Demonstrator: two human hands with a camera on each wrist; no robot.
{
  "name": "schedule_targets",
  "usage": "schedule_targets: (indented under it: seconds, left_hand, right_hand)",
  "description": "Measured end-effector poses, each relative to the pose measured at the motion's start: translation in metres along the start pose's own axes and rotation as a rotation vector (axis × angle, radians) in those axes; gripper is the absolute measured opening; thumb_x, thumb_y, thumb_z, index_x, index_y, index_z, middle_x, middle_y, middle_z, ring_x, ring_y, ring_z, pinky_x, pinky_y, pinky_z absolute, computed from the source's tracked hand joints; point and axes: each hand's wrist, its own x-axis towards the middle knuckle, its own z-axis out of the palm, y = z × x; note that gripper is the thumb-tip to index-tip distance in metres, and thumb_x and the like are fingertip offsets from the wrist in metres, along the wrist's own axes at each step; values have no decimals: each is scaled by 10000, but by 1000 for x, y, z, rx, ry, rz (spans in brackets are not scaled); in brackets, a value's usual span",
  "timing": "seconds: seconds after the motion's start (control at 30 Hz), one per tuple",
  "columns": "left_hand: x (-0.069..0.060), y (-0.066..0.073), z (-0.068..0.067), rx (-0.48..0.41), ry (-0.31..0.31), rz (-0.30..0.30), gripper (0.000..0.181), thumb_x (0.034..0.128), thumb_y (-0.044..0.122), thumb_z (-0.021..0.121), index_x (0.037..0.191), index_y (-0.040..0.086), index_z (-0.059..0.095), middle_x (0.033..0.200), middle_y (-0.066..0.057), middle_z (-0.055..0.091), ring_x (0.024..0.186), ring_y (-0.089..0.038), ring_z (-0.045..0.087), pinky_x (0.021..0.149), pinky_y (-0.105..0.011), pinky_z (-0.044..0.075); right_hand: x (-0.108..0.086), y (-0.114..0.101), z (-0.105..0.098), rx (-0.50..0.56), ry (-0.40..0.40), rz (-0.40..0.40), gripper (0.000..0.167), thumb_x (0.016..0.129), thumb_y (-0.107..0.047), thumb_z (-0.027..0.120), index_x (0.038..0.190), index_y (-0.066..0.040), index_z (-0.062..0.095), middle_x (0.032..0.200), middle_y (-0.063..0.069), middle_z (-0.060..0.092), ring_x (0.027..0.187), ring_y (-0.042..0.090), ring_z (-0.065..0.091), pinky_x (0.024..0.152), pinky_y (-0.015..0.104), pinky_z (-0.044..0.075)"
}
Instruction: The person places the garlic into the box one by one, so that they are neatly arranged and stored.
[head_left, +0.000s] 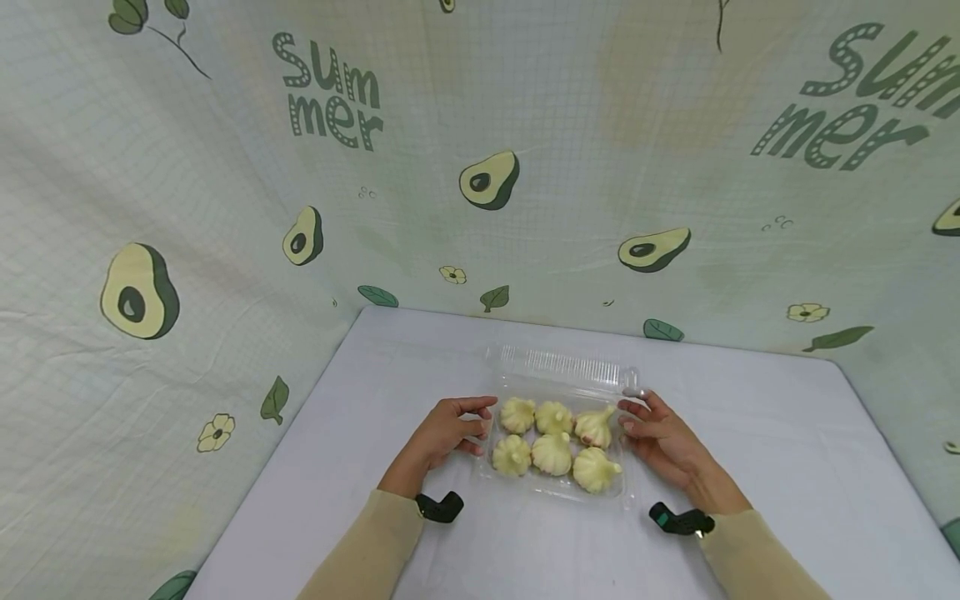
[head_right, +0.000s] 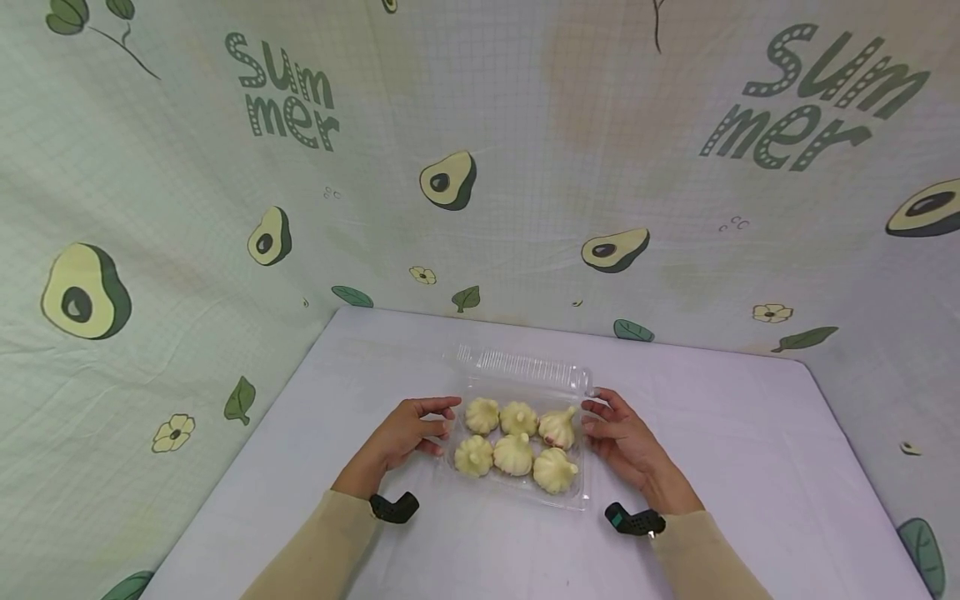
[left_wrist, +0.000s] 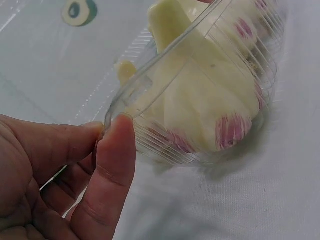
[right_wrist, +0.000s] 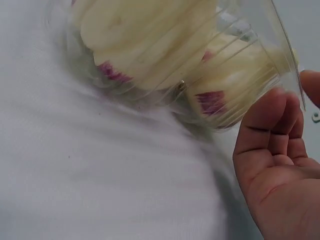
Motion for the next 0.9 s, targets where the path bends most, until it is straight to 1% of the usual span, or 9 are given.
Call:
schedule_targets:
  seconds: [0.07, 0.13, 0.23, 0.33, 0.4, 0.53, 0.73, 0.8, 0.9]
  left_hand:
    - [0, 0, 0, 5, 2, 1, 461, 1004, -14, 661, 1457, 66, 639, 1208, -111, 608, 825, -156, 613, 593, -258, 606]
    - [0, 0, 0, 5, 7, 1, 418, 1002, -12, 667, 1417, 43, 665, 1293, -130, 625, 821, -157, 613, 592, -262, 606]
    - [0, -1, 0, 10, 22, -4, 404, 995, -33, 671, 1395, 31, 678, 1396, -177, 616, 852, -171, 636, 597, -274, 611]
    - [1, -1, 1, 19, 31, -1, 414, 994, -50, 658, 1396, 45, 683, 1477, -190, 569, 890, -173, 650, 603, -287, 620]
    - [0, -1, 1, 30, 27, 8, 450, 1006, -29, 653, 1443, 78, 656, 1473, -202, 555, 907, -171, 649, 616, -297, 628]
    - [-1, -1, 0, 51, 30, 25, 454, 1014, -6, 644, 1456, 95, 648, 1432, -186, 553, 871, -154, 641, 625, -306, 632]
    - [0, -1, -1, 88, 62, 32, 444, 1011, 24, 663, 1432, 161, 680, 1344, -133, 601, 786, -122, 616, 570, -248, 557]
    - [1, -2, -1, 99, 70, 41, 454, 1005, 18, 660, 1432, 170, 682, 1322, -123, 612, 773, -119, 611, 563, -247, 543]
    - [2, -3, -2, 110, 87, 57, 493, 993, 4, 662, 1455, 175, 659, 1295, -115, 625, 781, -125, 624, 549, -254, 522]
  right_hand:
    - [-1, 0, -3, 40, -52, -6, 408, 1091, 60, 404, 1268, -243, 614, 1215, -49, 642, 1030, 109, 654, 844, 275, 582]
    - [-3, -1, -5, 87, -103, -12, 380, 1131, -24, 341, 1261, -222, 639, 1210, -52, 666, 1053, 117, 654, 875, 291, 594]
    - [-4, -3, -7, 103, -152, -18, 379, 1169, -153, 291, 1268, -191, 654, 1212, -53, 658, 1039, 116, 638, 866, 263, 593]
    - [-5, -4, -6, 78, -122, -15, 367, 1175, -198, 307, 1235, -188, 669, 1186, -60, 656, 1008, 106, 631, 812, 235, 590]
    - [-6, -4, -6, 45, -88, -11, 330, 1169, -164, 334, 1234, -196, 656, 1153, -71, 665, 981, 89, 628, 783, 218, 582]
    - [-9, -2, -2, -48, -41, -10, 292, 1132, -53, 427, 1299, -215, 603, 1144, -71, 687, 993, 74, 656, 790, 234, 593]
    - [-13, -2, 4, -142, -20, 23, 450, 1084, -4, 527, 1448, -265, 489, 1258, -37, 638, 1030, 92, 672, 779, 253, 593]
    - [-14, -3, 6, -159, -10, 44, 491, 1080, -8, 537, 1478, -284, 456, 1264, -35, 621, 1016, 87, 663, 776, 249, 590]
    - [-17, -3, 9, -176, 4, 66, 533, 1073, -5, 545, 1513, -269, 399, 1257, -29, 616, 999, 88, 658, 768, 253, 589]
